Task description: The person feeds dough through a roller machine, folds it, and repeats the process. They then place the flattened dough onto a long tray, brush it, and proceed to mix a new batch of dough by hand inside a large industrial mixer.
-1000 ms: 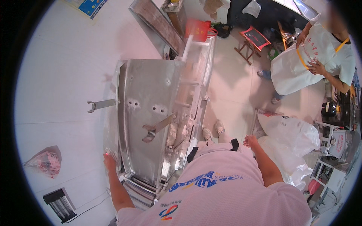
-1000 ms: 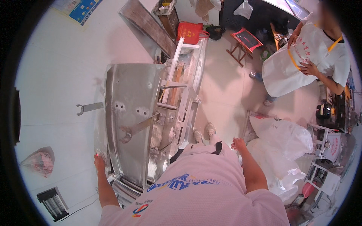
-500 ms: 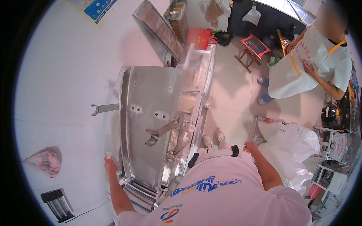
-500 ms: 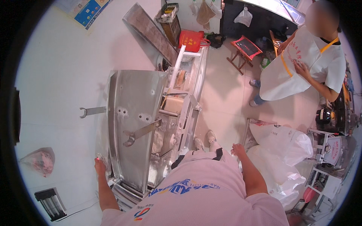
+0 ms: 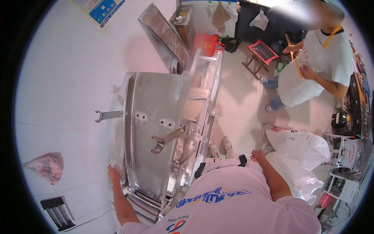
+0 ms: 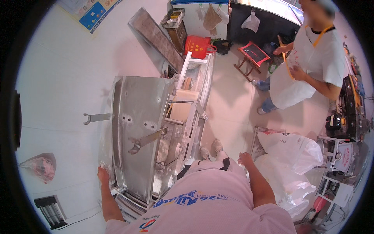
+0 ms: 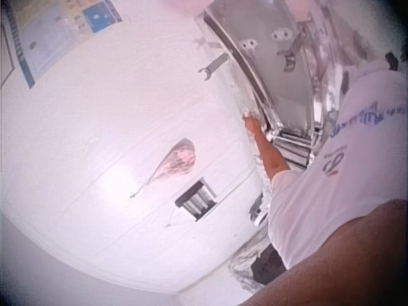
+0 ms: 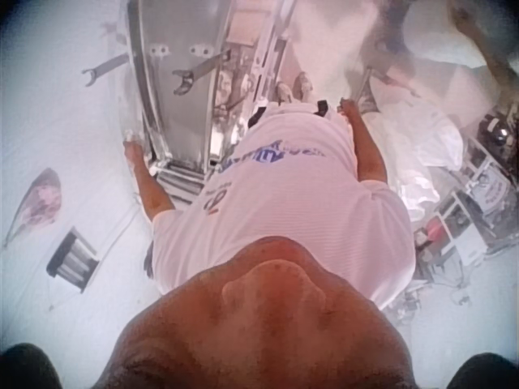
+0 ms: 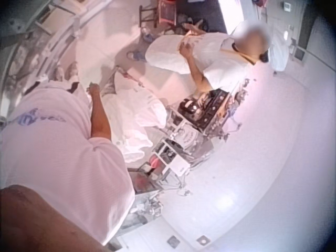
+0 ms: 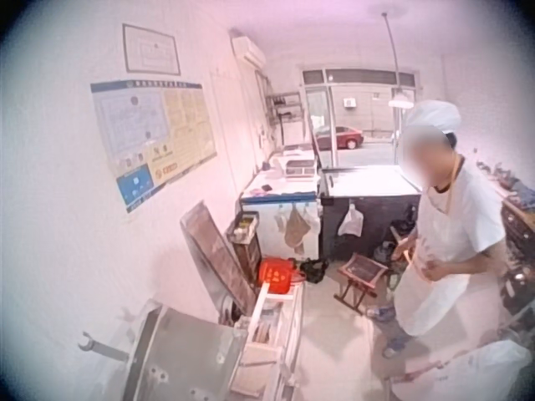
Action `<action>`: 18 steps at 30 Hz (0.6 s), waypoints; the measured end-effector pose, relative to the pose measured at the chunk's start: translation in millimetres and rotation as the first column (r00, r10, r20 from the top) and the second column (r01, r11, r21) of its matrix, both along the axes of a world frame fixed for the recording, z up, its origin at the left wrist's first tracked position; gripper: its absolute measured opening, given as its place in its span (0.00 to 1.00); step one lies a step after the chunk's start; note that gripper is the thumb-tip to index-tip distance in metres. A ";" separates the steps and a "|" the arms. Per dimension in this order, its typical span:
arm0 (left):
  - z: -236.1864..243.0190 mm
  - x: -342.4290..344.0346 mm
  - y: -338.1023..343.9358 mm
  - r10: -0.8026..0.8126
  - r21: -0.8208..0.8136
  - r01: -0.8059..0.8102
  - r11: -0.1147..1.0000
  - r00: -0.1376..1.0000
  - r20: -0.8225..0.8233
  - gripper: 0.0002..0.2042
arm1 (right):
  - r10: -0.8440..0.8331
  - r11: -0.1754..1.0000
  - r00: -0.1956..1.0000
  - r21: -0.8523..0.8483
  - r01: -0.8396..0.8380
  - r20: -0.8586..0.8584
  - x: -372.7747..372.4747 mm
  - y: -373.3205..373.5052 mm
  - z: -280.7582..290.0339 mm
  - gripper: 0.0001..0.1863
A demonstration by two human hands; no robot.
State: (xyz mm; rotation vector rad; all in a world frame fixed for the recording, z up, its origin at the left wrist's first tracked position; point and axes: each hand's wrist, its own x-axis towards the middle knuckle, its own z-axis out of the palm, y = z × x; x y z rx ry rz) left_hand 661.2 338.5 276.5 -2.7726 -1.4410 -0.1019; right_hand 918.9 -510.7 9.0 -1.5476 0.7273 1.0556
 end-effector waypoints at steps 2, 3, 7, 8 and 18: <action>-3.2 -7.7 5.1 -0.011 0.039 0.012 0.999 1.000 -0.022 0.14 | 0.004 1.000 1.000 0.025 -0.003 -0.010 1.2 0.8 1.5 0.21; -3.2 -10.2 9.2 -0.022 0.071 0.024 0.997 0.999 -0.033 0.15 | -0.001 0.999 1.000 0.046 0.001 -0.003 0.2 1.9 2.3 0.21; -5.1 -11.5 10.1 0.104 0.058 -0.102 0.993 0.994 -0.022 0.14 | -0.023 0.995 0.999 -0.102 0.020 -0.029 1.0 12.1 6.8 0.14; -8.3 -6.7 4.4 0.121 0.063 -0.119 0.991 0.992 -0.019 0.14 | -0.012 0.994 1.000 -0.109 0.010 -0.020 1.1 7.3 5.8 0.14; 0.4 -1.2 -5.5 0.116 0.081 -0.112 0.990 0.992 -0.042 0.18 | -0.062 0.996 0.998 -0.064 0.062 0.001 -5.4 9.2 18.0 0.14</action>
